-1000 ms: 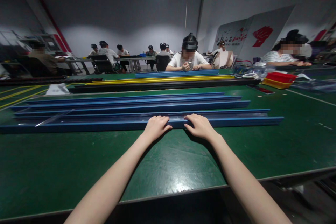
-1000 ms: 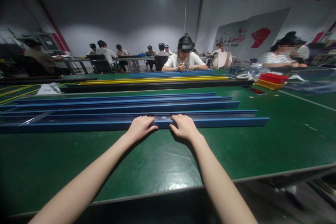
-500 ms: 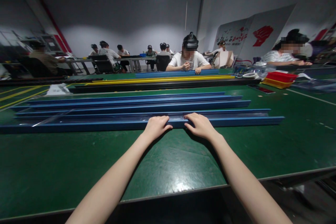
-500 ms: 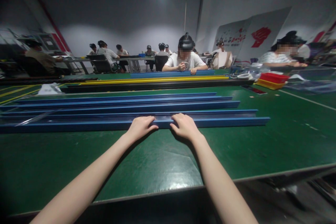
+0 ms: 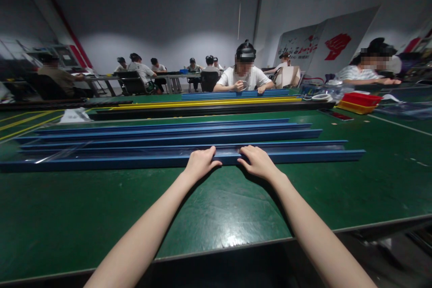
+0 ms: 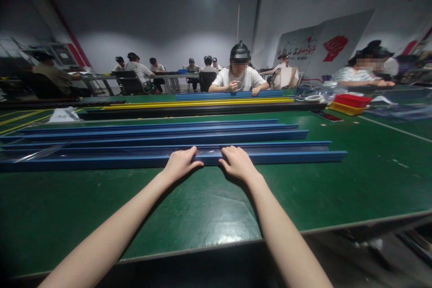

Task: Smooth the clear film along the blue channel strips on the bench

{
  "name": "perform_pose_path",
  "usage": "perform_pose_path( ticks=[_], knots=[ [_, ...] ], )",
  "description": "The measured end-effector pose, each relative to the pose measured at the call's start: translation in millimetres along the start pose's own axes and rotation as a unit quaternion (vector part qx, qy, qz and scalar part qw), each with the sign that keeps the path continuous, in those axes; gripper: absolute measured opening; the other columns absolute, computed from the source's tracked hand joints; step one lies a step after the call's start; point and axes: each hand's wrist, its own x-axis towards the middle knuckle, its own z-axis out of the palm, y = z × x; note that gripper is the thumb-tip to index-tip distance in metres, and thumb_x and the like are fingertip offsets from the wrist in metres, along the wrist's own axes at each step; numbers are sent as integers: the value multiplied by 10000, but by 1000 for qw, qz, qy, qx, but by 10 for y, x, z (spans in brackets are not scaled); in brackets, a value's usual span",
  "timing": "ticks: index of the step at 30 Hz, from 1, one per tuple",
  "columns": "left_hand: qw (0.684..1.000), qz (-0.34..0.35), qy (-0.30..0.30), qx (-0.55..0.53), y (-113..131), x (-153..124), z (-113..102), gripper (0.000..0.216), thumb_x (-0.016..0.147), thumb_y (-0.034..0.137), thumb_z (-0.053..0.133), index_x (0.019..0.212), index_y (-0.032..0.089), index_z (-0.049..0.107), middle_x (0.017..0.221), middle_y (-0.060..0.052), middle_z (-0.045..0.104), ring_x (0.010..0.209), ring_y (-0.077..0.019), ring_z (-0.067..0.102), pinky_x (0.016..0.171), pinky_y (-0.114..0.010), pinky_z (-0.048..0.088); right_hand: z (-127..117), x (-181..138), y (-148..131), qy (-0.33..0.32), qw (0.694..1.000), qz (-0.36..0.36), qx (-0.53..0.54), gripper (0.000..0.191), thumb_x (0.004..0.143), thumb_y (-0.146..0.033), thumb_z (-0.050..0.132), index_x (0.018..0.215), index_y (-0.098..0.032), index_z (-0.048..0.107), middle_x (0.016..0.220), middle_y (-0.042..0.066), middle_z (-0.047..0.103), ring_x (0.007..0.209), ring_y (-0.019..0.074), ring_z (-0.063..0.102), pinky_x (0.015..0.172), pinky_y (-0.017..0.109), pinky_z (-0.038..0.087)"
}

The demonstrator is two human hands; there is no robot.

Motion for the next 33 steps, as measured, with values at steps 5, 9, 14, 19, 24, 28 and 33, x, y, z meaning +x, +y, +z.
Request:
perform_pose_path(
  ticks=[5, 9, 14, 19, 24, 28, 33],
  knots=[
    [1000, -13, -15, -1, 12, 4, -26, 369, 771, 543, 504, 899, 197, 489, 788, -53, 666, 757, -221, 635, 605, -251, 394, 5, 4, 4, -3, 1000, -2, -9, 201, 845, -324, 425, 901, -169, 540, 903, 75, 601, 848, 188, 517, 729, 272, 342],
    [1000, -16, -18, 1, 15, 6, -36, 363, 774, 541, 503, 902, 201, 488, 804, -51, 668, 765, -217, 633, 601, -248, 390, 7, 1, 5, 2, 1000, -4, -8, 190, 845, -322, 429, 891, -170, 534, 897, 73, 597, 834, 184, 512, 719, 267, 335],
    [1000, -9, -8, -10, 6, 7, -28, 341, 767, 524, 527, 873, 201, 490, 813, -44, 664, 779, -210, 628, 600, -246, 386, 3, 8, -1, 7, 1000, 0, -10, 160, 838, -307, 447, 840, -169, 529, 858, 66, 591, 800, 176, 504, 693, 256, 324],
    [1000, -4, -4, -14, 8, 9, -26, 328, 763, 507, 543, 852, 196, 490, 826, -39, 663, 778, -210, 625, 587, -250, 384, 13, 23, -1, 9, 1000, 6, -18, 110, 816, -269, 485, 769, -176, 520, 810, 53, 587, 768, 165, 501, 663, 248, 309],
    [1000, -1, -7, -9, 26, 6, -36, 337, 769, 502, 538, 882, 188, 491, 850, -48, 660, 794, -204, 618, 607, -250, 392, 16, 13, -17, 8, 999, 3, -33, 114, 825, -266, 474, 781, -174, 527, 820, 57, 591, 776, 167, 500, 665, 257, 301],
    [1000, 4, -2, -5, 35, 4, -35, 340, 776, 495, 532, 908, 184, 493, 858, -54, 657, 800, -204, 614, 625, -257, 398, 44, 21, -74, 39, 998, -25, -43, 188, 844, -344, 449, 849, -176, 535, 873, 62, 584, 829, 182, 491, 691, 268, 307],
    [1000, 8, 3, 5, 33, 0, -20, 338, 781, 493, 526, 914, 183, 496, 864, -57, 656, 800, -204, 611, 626, -258, 398, 107, 70, -156, 68, 995, -45, -58, 196, 864, -328, 422, 838, -168, 532, 859, 62, 574, 812, 174, 485, 673, 267, 303]
  ],
)
